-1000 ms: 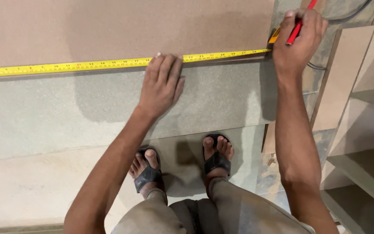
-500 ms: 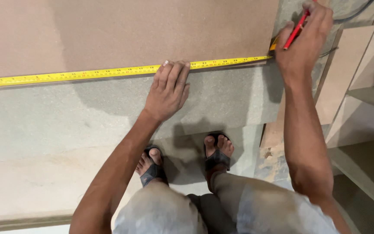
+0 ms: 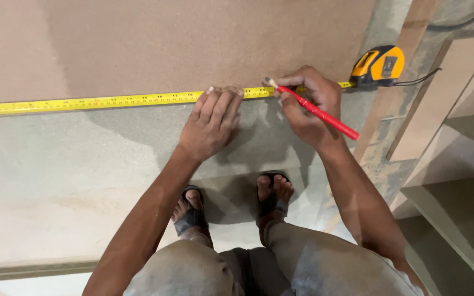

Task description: The person measures and marks a large wooden board with a tape measure and pencil, then uses a green circular saw to cut the board along the marked line. The person handles the cut pieces and places them on the floor.

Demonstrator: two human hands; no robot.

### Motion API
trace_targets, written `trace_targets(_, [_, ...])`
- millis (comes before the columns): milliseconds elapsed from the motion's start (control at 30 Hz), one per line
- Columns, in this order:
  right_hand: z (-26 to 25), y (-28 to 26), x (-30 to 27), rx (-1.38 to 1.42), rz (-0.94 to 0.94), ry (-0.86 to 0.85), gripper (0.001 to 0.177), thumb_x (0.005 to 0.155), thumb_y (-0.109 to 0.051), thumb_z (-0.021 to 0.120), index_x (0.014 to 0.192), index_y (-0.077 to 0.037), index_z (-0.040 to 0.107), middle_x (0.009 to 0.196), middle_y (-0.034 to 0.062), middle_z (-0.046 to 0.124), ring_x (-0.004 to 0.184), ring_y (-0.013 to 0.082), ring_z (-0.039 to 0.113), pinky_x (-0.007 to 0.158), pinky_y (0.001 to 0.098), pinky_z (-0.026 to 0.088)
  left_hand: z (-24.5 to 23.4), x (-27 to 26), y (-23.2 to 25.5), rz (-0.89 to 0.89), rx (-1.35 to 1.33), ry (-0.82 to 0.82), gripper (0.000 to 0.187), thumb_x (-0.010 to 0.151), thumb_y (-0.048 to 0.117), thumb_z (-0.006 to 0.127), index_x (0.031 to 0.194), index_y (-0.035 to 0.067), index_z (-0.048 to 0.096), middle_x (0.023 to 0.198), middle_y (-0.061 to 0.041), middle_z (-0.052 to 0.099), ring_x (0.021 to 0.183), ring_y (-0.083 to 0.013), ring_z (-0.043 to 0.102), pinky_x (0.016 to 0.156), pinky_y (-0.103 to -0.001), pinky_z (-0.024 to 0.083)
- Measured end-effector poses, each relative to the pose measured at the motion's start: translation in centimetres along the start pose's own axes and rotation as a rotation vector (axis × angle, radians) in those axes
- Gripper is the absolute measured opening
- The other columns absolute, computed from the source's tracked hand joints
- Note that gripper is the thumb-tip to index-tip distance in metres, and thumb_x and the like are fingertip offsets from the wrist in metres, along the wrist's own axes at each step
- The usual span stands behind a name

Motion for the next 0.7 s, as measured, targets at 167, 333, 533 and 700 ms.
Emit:
trace_targets(167, [-0.7, 1.2, 0.6, -0.241, -0.282, 0.105, 0.011, 0.105, -0.001, 0.064, 0.115, 0.001, 0.066, 0.105, 0.0120, 0.073, 0.093, 0.0187, 0.070, 0.084, 0.0337, 0.058, -0.2, 0.1, 0.1, -0.004, 0.057, -0.030, 0.045, 0.105, 0.018, 0.064, 0.148, 0.003, 0.058, 0.143, -0.009, 0.050, 0.136, -0.0260, 0.046, 0.122, -0.041, 0.039])
trace_targets(333, [-9.4, -0.3, 2.0, -0.896, -0.367, 0.087, 0.033, 0.102, -0.004, 0.074, 0.131, -0.001, 0.060, 0.125, 0.0214, 0.059, 0.119, 0.0381, 0.057, 0.102, 0.0488, 0.049, -0.3, 0.3, 0.1, 0.002, 0.139, -0.053, 0.045, 0.103, 0.015, 0.063, 0.147, 0.006, 0.060, 0.142, -0.006, 0.053, 0.134, -0.0234, 0.048, 0.121, -0.038, 0.040])
trace_targets(533, [-13.1, -0.1, 1.7, -1.041, -0.309, -0.323, 0.074, 0.071, -0.022, 0.088, 0.136, -0.002, 0.059, 0.142, 0.0224, 0.055, 0.130, 0.0406, 0.055, 0.105, 0.0453, 0.052, 0.0, 0.1, 0.1, -0.007, 0.059, 0.034, 0.048, 0.103, 0.014, 0.066, 0.150, 0.005, 0.058, 0.144, -0.009, 0.050, 0.137, -0.0250, 0.047, 0.124, -0.041, 0.040])
trace_targets(700, [-13.7, -0.3, 1.1, -1.339, -0.143, -0.386, 0.073, 0.066, -0.030, 0.095, 0.130, -0.005, 0.067, 0.126, 0.0181, 0.057, 0.116, 0.0332, 0.058, 0.091, 0.0414, 0.056, -1.2, -0.3, 1.1, -0.050, 0.055, 0.111, 0.050, 0.100, 0.016, 0.070, 0.147, 0.005, 0.056, 0.145, -0.009, 0.048, 0.138, -0.0255, 0.043, 0.116, -0.045, 0.040])
Point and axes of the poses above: each hand's wrist, its own x-axis towards the middle knuckle, its own z-axis out of the palm, y = z × x, the point moved 3 cm from there along x, towards the middle knuckle
